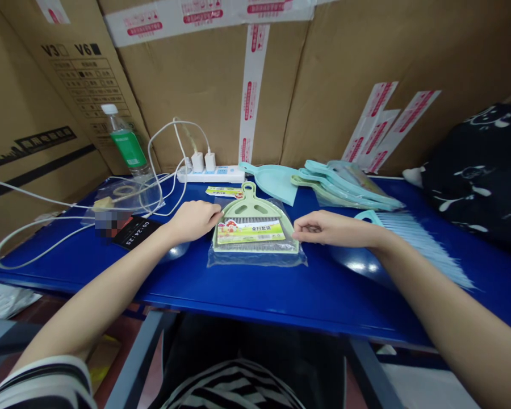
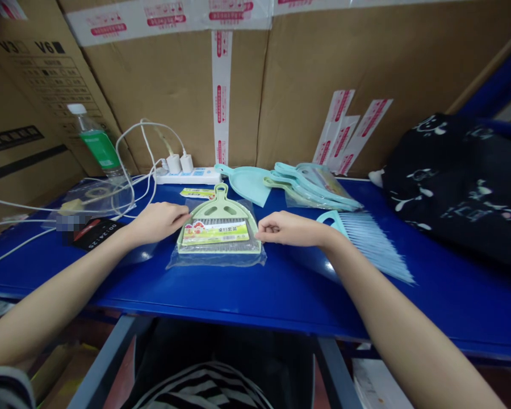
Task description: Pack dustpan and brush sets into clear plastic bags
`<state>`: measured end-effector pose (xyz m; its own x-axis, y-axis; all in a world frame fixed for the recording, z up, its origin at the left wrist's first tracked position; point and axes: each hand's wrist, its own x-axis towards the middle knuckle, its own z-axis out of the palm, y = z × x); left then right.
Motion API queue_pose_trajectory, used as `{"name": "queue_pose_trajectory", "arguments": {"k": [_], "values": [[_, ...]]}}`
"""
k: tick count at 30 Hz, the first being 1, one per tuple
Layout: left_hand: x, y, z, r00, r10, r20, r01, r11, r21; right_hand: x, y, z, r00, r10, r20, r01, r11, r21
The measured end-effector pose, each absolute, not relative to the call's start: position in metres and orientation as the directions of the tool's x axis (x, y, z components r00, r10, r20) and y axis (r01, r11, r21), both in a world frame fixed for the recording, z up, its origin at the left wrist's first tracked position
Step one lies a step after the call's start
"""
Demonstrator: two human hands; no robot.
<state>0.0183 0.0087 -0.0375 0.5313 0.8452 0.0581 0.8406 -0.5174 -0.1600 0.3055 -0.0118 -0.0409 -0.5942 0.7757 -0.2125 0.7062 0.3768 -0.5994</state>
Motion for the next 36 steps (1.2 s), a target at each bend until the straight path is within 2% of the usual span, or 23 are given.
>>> {"name": "queue_pose_trajectory", "arguments": {"k": [4,10,21,29,36], "values": [[0.018,0.005,-0.03,0.57,0.822,-0.014,0.807,-0.562,-0.182,0.305,-0.012,-0.04,-0.608,0.767,-0.205,0.696,0.39,-0.603],[0.014,0.002,-0.025,0.633,0.771,-0.069,0.764,-0.637,-0.104,0.304,-0.015,-0.041,-0.624,0.763,-0.169,0.682,0.426,-0.595],[0.008,0.0,-0.024,0.757,0.65,-0.066,0.653,-0.755,0.061,0.301,-0.017,-0.044,-0.66,0.745,-0.099,0.65,0.499,-0.573],[0.009,0.0,-0.024,0.784,0.614,-0.096,0.621,-0.778,0.094,0.301,-0.017,-0.045,-0.695,0.719,-0.022,0.594,0.556,-0.581],[0.011,-0.001,-0.023,0.818,0.567,-0.095,0.575,-0.812,0.104,0.3,-0.017,-0.047,-0.71,0.704,-0.022,0.572,0.559,-0.6]]}}
